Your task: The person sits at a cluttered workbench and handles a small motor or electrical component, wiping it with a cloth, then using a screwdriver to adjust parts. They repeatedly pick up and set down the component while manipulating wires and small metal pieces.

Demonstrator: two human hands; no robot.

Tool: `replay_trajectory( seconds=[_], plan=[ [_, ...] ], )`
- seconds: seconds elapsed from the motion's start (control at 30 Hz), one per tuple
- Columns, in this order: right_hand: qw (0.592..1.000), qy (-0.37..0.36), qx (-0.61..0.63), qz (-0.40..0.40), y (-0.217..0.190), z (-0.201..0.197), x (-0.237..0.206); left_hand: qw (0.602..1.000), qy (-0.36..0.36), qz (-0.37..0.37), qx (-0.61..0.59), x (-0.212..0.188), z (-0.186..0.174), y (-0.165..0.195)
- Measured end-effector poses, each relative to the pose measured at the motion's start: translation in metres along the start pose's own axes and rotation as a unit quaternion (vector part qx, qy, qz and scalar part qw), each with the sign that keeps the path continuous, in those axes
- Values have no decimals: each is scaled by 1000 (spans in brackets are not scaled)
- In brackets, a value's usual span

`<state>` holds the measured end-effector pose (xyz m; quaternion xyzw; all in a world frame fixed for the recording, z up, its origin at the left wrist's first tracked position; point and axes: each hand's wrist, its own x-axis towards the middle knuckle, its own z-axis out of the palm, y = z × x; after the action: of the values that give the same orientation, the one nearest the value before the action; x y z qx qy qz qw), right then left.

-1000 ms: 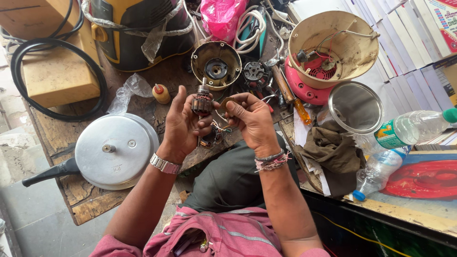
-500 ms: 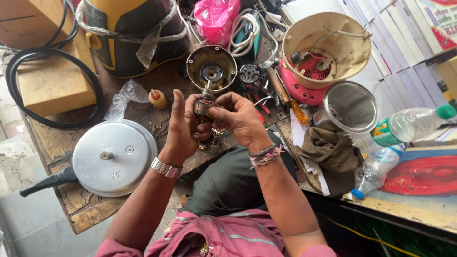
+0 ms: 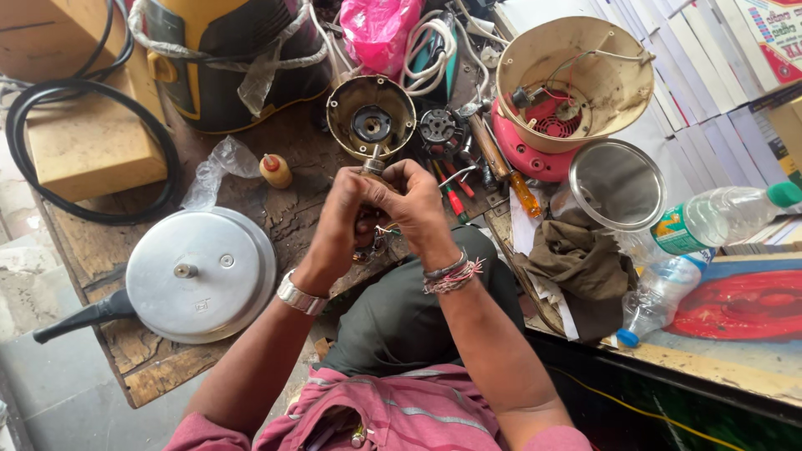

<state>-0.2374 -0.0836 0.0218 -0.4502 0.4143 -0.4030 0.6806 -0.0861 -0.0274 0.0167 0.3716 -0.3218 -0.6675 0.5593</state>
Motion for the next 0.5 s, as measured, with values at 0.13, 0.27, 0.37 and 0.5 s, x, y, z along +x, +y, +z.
replay_trajectory(
  seconds=[0.13,0.27,0.37,0.5],
  plan=[
    [985,-91,130,66,4,-4,3,994,4,-55,-90,1,-2,0],
    [999,10,-43,20,4,-4,2,999,17,-3,49,0,0,0],
    [998,-41,31,31,2,-5,0,1000,-9,-16,-21,-3,-3,3],
    [999,-40,3,35,1,-4,-2,998,6,-48,-37,-2,-4,5]
  ],
)
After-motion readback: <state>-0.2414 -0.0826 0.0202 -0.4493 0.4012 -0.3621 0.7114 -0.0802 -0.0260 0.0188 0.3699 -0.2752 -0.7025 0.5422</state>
